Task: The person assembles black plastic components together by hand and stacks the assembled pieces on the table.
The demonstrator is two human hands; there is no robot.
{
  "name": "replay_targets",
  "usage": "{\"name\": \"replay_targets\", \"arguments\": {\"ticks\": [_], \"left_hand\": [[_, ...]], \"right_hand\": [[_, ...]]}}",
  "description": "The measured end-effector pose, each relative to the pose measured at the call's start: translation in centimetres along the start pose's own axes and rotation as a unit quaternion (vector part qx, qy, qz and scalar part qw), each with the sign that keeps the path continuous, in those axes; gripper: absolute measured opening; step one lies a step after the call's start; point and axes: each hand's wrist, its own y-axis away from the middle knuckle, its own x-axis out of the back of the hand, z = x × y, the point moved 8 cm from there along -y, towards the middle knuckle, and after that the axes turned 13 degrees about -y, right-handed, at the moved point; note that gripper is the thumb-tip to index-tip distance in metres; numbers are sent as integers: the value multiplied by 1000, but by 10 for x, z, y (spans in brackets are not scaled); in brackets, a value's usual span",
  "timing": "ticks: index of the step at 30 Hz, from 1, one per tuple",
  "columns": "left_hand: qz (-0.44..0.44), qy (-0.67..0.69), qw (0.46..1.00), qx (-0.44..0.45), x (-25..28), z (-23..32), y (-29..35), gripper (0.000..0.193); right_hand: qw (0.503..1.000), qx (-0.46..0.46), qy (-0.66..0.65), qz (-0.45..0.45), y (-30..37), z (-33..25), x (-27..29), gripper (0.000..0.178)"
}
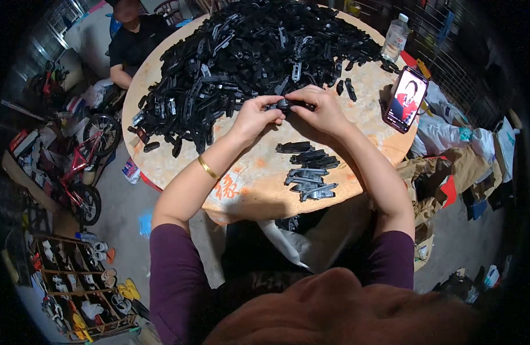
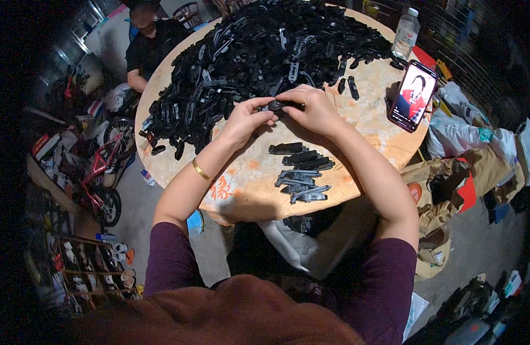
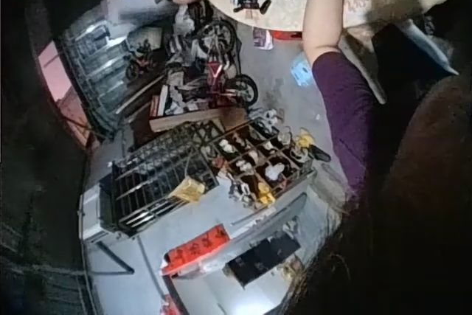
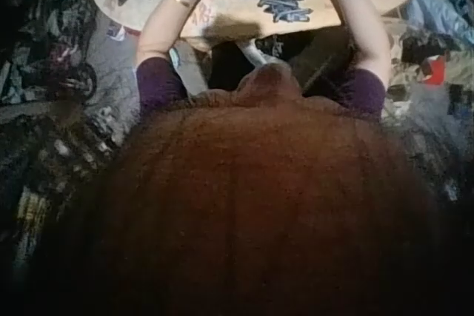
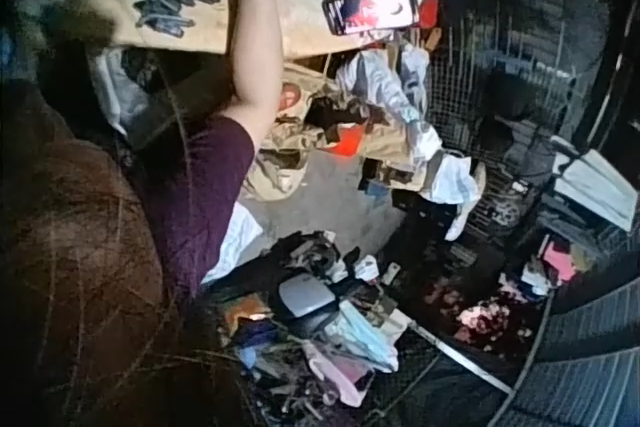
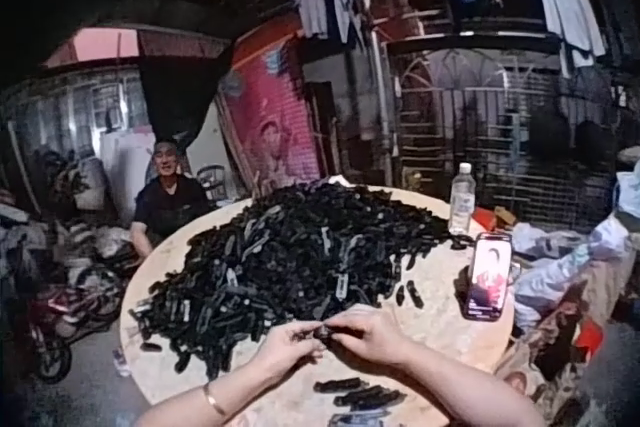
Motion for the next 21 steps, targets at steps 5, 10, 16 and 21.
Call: {"name": "replay_targets", "arguments": {"ticks": [5,10,16,21], "left_hand": [[-28,40,999,-5,-5,-6,1,36],[-43,162,985,30,-10,-3,5,30],[-40,135,990,15,-10,3,10,29],[-46,113,992,11,-8,9,10,32]], "right_hand": [[995,85,54,-29,-1,-28,-16,27],[987,137,81,3,1,-40,-15,24],[993,85,78,1,2,-34,-13,33],[992,96,79,-7,2,-38,-12,37]]}}
